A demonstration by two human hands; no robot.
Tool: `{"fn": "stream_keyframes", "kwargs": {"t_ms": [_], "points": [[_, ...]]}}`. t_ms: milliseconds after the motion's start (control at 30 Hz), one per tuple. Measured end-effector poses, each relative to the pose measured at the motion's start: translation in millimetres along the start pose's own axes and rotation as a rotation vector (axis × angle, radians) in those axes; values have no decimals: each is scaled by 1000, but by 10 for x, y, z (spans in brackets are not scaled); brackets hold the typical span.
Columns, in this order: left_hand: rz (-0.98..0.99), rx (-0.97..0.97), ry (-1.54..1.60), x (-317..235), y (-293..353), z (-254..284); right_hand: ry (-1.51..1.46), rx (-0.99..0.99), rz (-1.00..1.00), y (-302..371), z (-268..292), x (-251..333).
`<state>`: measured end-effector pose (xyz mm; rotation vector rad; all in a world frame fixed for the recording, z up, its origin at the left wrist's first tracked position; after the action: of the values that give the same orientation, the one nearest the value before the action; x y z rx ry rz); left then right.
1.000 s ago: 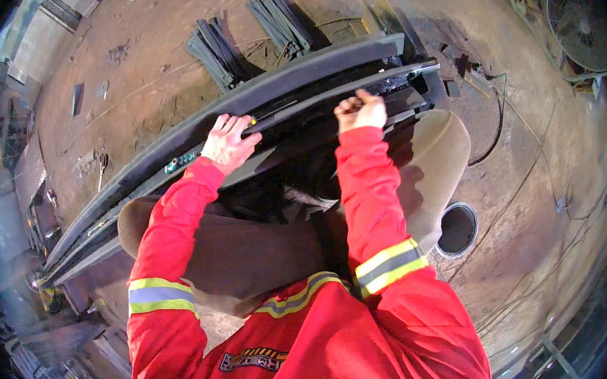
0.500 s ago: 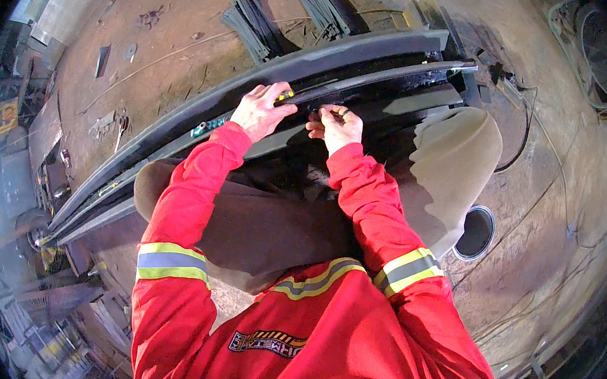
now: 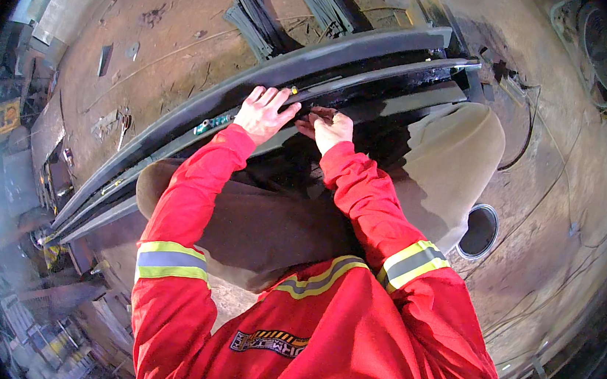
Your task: The person sits on the floor and assembles a metal frame structure. They use a screwdriver to tighten screws into brackets, securing metal bars together. The person repeatedly adjusts the alignment of the bars and tightens fasteners to assemble the frame.
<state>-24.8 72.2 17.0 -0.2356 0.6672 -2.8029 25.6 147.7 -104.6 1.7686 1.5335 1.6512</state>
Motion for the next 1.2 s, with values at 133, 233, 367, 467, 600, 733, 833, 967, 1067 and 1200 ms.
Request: {"fn": "stream_keyframes", "kwargs": {"t_ms": [133, 233, 367, 467, 600, 733, 833, 967, 1067, 1200], "points": [[-2, -27, 12, 19, -19, -3, -7, -23, 55, -66, -76, -171], [31, -20, 48, 40, -11, -22, -142, -137, 66, -134, -78, -353], [78, 7, 101, 67, -8, -17, -152, -128, 151, -171, -142, -348], [119, 33, 123, 85, -47, -10, -191, -59, 91, -201, -180, -385], [195, 125, 158, 143, -88, -4, -155, -126, 107, -155, -170, -405], [238, 228, 195, 151, -151, 69, -180, -141, 80, -193, -161, -433], [364, 181, 359, 270, -93, 162, -220, -182, 101, -101, -175, -383], [602, -45, 577, 661, -150, 370, -276, -220, 79, -39, -165, -359], [722, 30, 512, 821, 0, 226, -334, -213, 45, -67, -171, -411], [721, 83, 511, 776, 48, 71, -358, -172, 69, -141, -178, -458]]}}
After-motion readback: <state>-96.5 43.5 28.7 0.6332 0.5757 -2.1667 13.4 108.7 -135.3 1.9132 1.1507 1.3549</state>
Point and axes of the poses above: each hand's wrist, its own y-axis away from the middle knuckle, its own z-axis out of the back of the hand, x = y × z, the point moved 10 cm from there along -y, towards the middle knuckle, and after that the axes turned 13 degrees about -x, right-handed, at the moved point
